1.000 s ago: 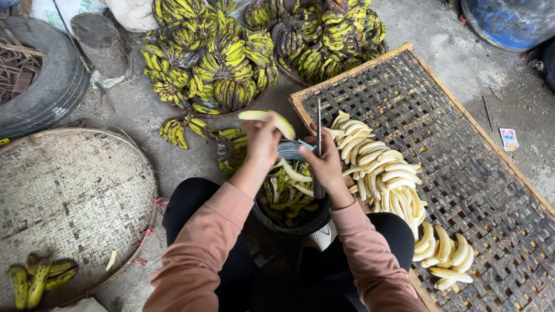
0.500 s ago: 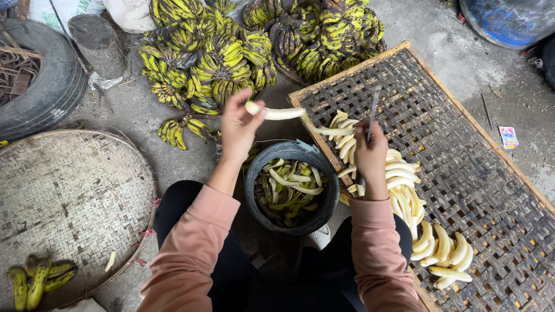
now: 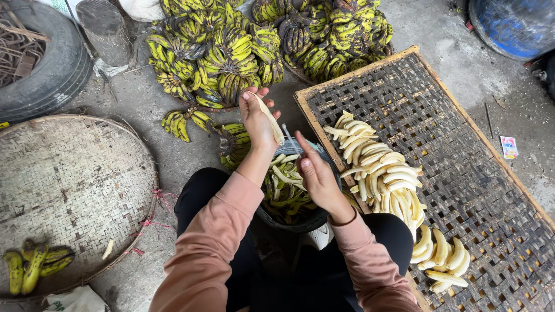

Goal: The person sits on the floor and peels green bananas with a small knife, one at a time. They drop the peels into a bucket between their legs and place the peeled bananas onto a woven bamboo tray beside them, repeating the cycle continuously.

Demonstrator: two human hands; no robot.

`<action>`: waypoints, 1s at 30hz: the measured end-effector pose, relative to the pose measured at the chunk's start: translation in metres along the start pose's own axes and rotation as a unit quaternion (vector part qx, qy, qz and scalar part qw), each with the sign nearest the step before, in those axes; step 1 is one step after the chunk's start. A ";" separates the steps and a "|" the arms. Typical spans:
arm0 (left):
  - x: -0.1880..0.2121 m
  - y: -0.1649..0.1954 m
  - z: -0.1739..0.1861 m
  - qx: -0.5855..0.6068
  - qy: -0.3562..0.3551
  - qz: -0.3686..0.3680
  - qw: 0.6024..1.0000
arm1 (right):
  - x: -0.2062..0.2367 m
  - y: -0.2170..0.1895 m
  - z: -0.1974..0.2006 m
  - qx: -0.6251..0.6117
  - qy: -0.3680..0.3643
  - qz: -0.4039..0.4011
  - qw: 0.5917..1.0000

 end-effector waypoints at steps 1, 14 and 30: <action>0.000 0.000 0.000 0.002 0.011 -0.002 1.000 | 0.001 -0.003 -0.003 0.019 -0.004 0.022 1.000; 0.016 0.008 -0.017 0.122 -0.047 -0.008 0.991 | 0.002 0.001 -0.005 0.046 0.014 0.064 0.997; 0.059 -0.046 -0.015 0.145 -0.079 0.143 0.976 | -0.007 -0.013 0.002 0.101 0.059 0.185 0.976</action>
Point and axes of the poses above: each hand's wrist, its own x-axis away from the middle knuckle, its own z-axis out of the back of the hand, y = z × x, the point moved 10 cm from there along -x, towards the middle knuckle, and after that the axes turned 14 degrees about y, right-handed, at the moved point
